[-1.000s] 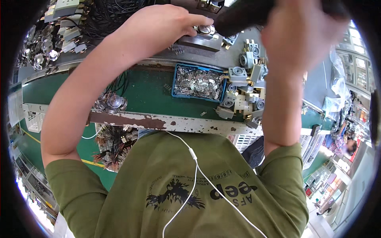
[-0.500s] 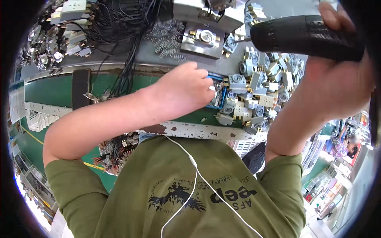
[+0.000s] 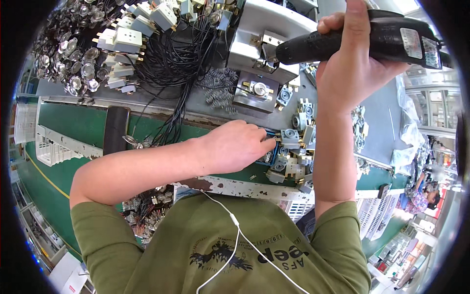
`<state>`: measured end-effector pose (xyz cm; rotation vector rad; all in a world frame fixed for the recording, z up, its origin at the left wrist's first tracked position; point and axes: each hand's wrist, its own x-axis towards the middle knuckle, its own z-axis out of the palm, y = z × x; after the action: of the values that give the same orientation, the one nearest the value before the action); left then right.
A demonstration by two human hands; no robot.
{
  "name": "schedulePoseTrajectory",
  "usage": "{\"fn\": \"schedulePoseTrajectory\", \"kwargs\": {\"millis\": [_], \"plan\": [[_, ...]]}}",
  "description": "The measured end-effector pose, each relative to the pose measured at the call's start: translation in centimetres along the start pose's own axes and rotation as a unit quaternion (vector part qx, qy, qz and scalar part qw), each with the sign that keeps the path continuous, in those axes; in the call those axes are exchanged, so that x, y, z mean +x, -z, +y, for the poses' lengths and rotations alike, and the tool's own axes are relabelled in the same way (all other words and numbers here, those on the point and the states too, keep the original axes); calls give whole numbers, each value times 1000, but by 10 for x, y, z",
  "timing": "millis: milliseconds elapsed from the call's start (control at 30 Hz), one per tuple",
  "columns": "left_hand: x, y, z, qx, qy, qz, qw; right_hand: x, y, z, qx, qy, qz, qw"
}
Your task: Assembling small electronic modules by inserting internal components into housings and securing them with an electric screwdriver on a production line.
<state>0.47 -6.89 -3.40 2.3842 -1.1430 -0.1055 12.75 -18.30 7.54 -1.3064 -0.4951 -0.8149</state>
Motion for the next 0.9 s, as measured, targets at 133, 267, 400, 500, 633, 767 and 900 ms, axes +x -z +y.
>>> {"fn": "schedulePoseTrajectory", "kwargs": {"millis": [133,267,400,500,633,767,900], "plan": [[1,2,0,2,3,-12,1000,-2,-3,0,-3,-9,-12,1000],[1,3,1,-7,9,-5,1000,1,-8,-7,15,-41,-64,997],[0,9,1,-12,5,2,1000,-1,-20,-10,27,-25,-37,999],[-5,7,-2,-19,-4,21,1000,-10,-14,-12,-60,-21,-72,995],[-4,10,-4,-2,-11,0,1000,-5,-28,16,543,-14,-92,835],[-5,18,-2,2,13,-21,1000,-16,-22,-18,-18,-17,-47,999],[-2,43,-16,36,20,106,994,-13,-9,-23,-30,-38,-68,997]]}}
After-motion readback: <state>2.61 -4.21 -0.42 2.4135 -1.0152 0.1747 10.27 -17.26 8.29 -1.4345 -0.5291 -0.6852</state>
